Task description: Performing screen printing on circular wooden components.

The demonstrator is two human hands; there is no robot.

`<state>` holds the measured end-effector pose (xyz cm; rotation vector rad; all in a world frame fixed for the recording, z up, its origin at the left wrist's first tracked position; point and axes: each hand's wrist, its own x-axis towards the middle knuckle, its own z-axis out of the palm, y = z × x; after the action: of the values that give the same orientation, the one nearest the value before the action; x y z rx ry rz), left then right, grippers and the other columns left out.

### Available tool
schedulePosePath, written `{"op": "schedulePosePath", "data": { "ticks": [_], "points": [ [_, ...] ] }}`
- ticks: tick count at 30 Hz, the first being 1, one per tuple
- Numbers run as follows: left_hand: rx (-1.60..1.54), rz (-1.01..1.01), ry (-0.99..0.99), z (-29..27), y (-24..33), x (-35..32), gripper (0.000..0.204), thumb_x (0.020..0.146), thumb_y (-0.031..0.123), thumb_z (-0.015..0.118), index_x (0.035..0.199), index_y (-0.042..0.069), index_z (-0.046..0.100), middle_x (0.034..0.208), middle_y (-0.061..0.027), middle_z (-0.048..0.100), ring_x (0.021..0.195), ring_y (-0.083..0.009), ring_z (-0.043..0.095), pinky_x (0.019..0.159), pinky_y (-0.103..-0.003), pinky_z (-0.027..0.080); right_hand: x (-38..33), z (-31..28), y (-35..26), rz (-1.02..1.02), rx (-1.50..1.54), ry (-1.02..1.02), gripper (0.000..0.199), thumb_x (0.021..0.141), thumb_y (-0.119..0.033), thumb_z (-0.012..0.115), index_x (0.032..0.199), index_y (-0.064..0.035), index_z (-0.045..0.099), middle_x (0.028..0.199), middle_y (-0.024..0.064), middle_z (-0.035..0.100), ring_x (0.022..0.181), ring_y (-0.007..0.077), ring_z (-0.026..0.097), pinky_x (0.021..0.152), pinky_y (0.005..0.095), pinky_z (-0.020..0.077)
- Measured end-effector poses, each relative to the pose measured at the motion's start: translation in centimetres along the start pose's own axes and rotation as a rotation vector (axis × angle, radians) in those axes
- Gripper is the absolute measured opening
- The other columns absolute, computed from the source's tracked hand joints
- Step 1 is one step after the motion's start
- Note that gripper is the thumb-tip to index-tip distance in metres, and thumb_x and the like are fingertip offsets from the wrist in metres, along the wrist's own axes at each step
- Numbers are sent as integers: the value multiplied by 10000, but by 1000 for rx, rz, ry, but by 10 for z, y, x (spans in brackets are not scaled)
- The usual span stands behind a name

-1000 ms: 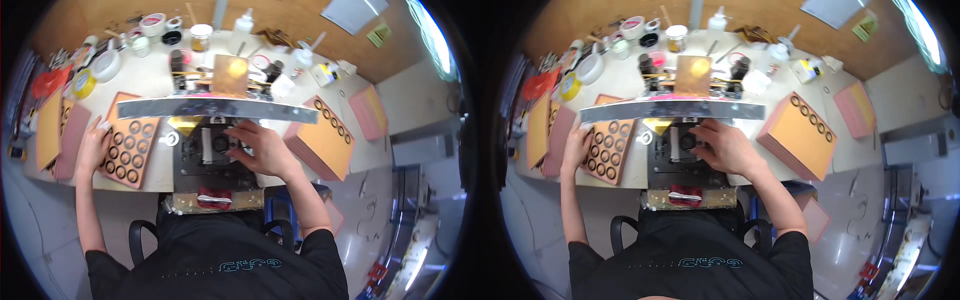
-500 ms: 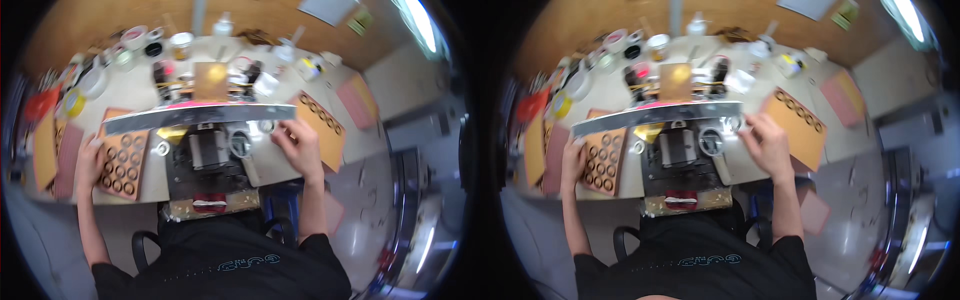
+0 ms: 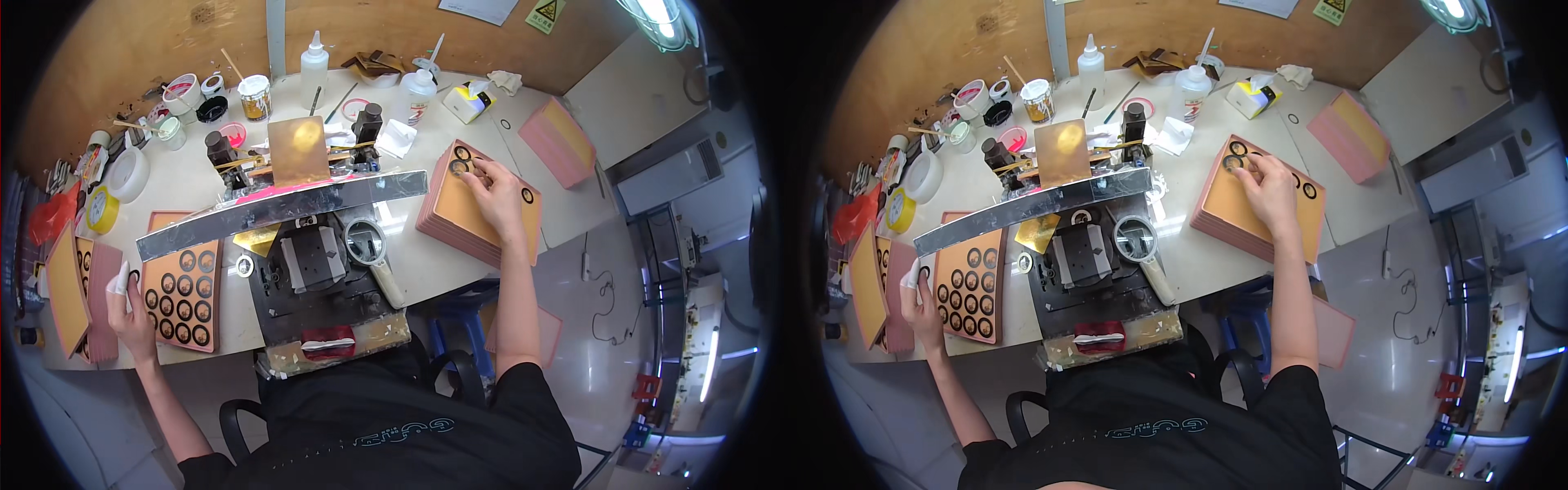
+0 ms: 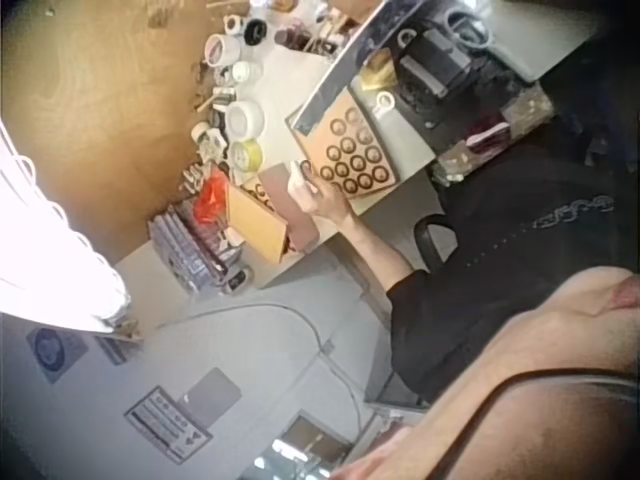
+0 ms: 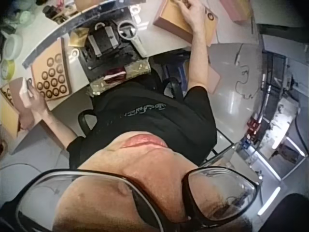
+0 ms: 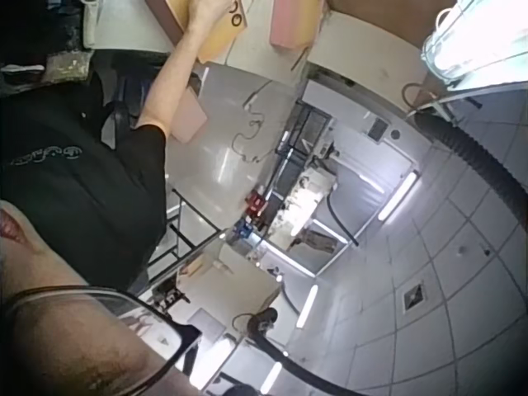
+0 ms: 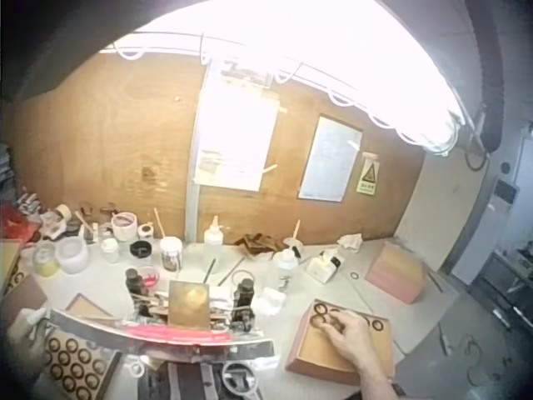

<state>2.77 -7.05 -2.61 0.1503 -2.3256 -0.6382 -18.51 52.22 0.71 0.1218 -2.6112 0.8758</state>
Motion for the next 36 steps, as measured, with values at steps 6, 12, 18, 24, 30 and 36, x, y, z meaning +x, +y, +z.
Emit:
{"op": "schedulePosePath", "data": {
  "ticks": [6,12,18,24,30,36],
  "points": [
    [-265,-145,13,28,39,-35,285,1047,26,640,1319,-16,712,1122,-95,777,878,-136,706,777,-229,561,3,3,16,-188,-41,14,377,900,-151,802,1228,23,739,997,83,729,724,145,592,655,258,496],
    [-485,161,-151,110,157,-5,317,856,-74,738,1141,64,734,1120,-75,739,982,-256,710,850,-336,558,-81,17,-79,-70,163,50,378,882,-123,841,1234,-15,754,847,16,671,649,95,515,591,225,434],
    [-343,384,-338,130,179,-18,236,894,17,747,1125,58,726,1302,-87,699,1320,-335,605,1050,-446,518,-157,78,-29,114,164,96,191,888,-104,827,1037,6,781,715,19,625,597,121,495,533,270,418],
    [-282,385,-433,123,179,-22,188,911,60,742,1098,49,721,1392,-88,664,1441,-354,521,1128,-468,471,-168,87,-10,37,-42,264,126,935,-117,774,938,9,764,694,27,613,570,135,475,523,285,409],
    [-256,411,-512,116,172,-17,184,909,84,747,1082,30,716,1422,-97,653,1483,-373,481,1177,-475,437,-167,89,-15,38,-110,242,177,969,-146,741,896,16,750,704,31,626,573,131,469,534,279,410],
    [-198,433,-543,109,178,-17,204,917,128,746,1089,25,711,1416,-104,659,1499,-381,461,1214,-492,399,-168,90,-14,30,-119,251,176,966,-147,744,898,15,750,709,31,629,576,134,470,535,281,411]
  ]
}}
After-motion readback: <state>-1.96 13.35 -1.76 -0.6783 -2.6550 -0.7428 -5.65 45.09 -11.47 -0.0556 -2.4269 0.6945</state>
